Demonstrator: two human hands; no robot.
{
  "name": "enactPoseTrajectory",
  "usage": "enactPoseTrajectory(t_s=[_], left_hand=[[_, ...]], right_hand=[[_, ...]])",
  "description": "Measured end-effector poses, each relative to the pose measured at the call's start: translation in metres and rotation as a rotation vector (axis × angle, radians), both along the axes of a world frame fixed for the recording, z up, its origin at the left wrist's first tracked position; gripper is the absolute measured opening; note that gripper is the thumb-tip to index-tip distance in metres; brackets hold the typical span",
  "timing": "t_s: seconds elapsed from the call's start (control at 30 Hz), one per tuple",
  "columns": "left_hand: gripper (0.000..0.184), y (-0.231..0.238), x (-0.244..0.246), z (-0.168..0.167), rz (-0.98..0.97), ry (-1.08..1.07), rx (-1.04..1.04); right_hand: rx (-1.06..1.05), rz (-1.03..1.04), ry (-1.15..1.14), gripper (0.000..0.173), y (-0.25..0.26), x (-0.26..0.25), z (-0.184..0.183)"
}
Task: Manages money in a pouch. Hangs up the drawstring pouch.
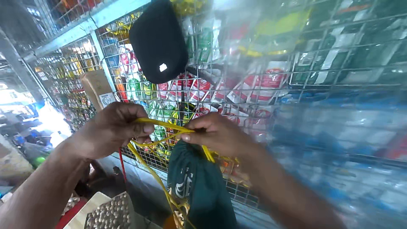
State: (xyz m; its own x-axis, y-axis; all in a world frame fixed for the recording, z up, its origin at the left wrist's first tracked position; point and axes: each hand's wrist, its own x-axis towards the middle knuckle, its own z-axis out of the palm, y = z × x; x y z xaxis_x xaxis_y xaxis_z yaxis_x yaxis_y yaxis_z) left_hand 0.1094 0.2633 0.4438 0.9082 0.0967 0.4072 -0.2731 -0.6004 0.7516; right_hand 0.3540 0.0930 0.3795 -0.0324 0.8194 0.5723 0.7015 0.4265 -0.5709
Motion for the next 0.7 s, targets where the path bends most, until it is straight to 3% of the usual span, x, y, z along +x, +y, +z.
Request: enactPoseTrajectory(t_s=[0.13, 0.23, 0.37, 0.47, 0.57, 0.63, 0.7], left_hand=[[0.014, -0.002, 0.019, 0.008, -0.036, -0.121, -0.153], [0.015, -0.005, 0.041, 0.005, -0.04, -0.007, -0.081], [0.013, -0.006, 0.043, 0.015, 0.202, 0.143, 0.289], [0.027, 0.003, 0.03, 0.029, 0.257, -0.006, 0.37], [0.008, -0.001, 0.023, 0.052, 0.274, -0.17, 0.558], [0.01, 0.002, 0.027, 0.071, 0.492, -0.201, 0.895], [0.012, 0.011, 0.038, 0.092, 0.666, -0.191, 1.053]], right_hand=[[-0.129, 0.122, 0.002, 0.027, 0.032, 0.002, -0.011], [-0.101, 0.232, 0.08, 0.023, 0.05, 0.006, -0.02], [-0.008, 0.12, 0.195, 0.026, 0.052, 0.019, -0.001], [0.007, 0.045, 0.196, 0.025, 0.052, 0.032, 0.027], [0.092, 0.062, 0.202, 0.021, 0.054, 0.029, 0.063], [0.175, 0.029, 0.138, 0.022, 0.06, 0.022, 0.089], [0.268, -0.064, 0.021, 0.027, 0.071, 0.008, 0.112]])
